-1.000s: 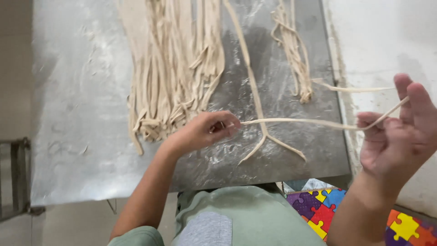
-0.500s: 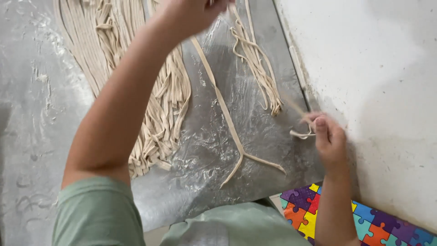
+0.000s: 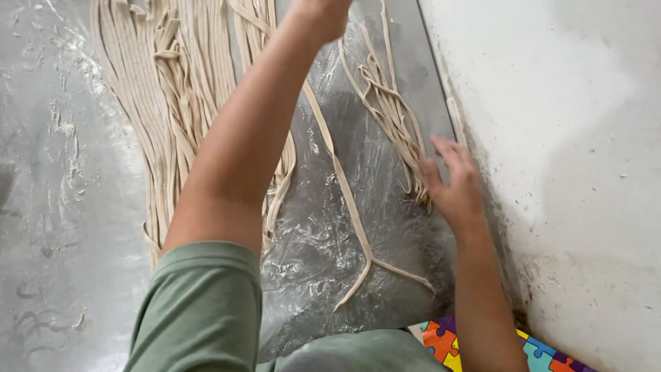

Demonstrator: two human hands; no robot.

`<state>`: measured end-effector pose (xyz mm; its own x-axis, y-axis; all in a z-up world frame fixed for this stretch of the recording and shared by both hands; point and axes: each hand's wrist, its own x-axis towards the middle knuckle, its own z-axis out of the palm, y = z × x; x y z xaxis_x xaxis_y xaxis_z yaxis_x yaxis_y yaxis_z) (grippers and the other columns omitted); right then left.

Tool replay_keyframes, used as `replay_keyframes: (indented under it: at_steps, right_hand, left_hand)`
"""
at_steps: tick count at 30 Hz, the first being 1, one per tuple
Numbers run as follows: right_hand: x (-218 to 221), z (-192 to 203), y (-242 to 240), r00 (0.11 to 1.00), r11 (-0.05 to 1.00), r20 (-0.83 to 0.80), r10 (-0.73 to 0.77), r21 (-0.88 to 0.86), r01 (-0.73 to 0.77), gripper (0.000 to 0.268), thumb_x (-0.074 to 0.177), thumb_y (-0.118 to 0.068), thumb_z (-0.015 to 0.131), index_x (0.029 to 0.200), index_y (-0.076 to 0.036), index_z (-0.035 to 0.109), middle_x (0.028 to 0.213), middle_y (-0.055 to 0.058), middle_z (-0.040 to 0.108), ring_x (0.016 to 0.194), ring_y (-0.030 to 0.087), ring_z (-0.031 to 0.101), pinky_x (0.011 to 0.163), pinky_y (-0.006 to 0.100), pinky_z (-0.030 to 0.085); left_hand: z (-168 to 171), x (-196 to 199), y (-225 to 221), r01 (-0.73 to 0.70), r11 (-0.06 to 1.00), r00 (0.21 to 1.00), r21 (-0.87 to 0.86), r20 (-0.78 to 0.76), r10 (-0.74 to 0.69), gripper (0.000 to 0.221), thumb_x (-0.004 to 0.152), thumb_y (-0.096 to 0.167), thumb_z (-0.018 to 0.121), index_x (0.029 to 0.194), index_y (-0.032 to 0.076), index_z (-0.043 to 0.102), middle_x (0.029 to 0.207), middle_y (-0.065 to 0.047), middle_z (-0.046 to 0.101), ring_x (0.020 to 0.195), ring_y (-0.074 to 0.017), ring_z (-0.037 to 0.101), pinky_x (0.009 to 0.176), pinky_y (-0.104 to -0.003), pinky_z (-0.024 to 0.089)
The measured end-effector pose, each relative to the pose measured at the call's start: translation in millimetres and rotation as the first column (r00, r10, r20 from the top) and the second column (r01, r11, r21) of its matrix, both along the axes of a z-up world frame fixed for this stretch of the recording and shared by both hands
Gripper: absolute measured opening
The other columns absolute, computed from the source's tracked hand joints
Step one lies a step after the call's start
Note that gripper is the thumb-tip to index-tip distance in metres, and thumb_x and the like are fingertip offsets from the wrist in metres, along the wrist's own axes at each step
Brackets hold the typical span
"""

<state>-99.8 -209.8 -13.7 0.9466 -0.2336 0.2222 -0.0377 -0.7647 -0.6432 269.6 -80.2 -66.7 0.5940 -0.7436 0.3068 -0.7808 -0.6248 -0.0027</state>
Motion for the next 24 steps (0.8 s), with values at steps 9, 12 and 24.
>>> replay_keyframes:
  at_steps: [9,12,24]
  right_hand:
    - [-75.4,-42.2,6.4,0.966,0.95,-0.032,-0.256,-0.194,0.245,0.025,0.084,-0.024,0.074,0.103,-0.01,0.064,0.089,0.003,0.057,0.081,0.021,0.063,0.067,0.031,0.053]
    - [-73.8,-53.4,3.5,0.963,0.944,-0.03,-0.267,-0.209,0.255,0.016,0.087,-0.018,0.072,0.1,-0.012,0.065,0.088,0.0,0.055,0.08,0.019,0.063,0.065,0.029,0.054]
    - [-128.9,-30.3,71.1,0.95,0.95,-0.29,0.116,-0.248,-0.192,0.033,0.078,-0.034,0.069,0.108,-0.021,0.062,0.092,0.0,0.056,0.089,0.021,0.061,0.081,0.036,0.047]
  left_hand:
    - [-39.9,-102.6,39.6,0.072,0.995,0.963,-0.074,-0.255,-0.088,0.013,0.08,0.016,0.063,0.092,0.02,0.065,0.085,-0.002,0.061,0.077,-0.0242,0.065,0.068,-0.041,0.049]
    - [-22.2,-141.8,46.8,0.083,0.951,0.941,-0.297,-0.292,-0.173,0.009,0.081,0.015,0.062,0.09,0.014,0.064,0.081,-0.006,0.062,0.074,-0.0291,0.066,0.065,-0.042,0.05]
    - [33.6,-413.1,153.5,-0.133,0.891,0.79,-0.433,-0.589,-0.168,0.017,0.076,0.023,0.067,0.087,0.014,0.059,0.078,-0.008,0.06,0.071,-0.0313,0.063,0.059,-0.042,0.05]
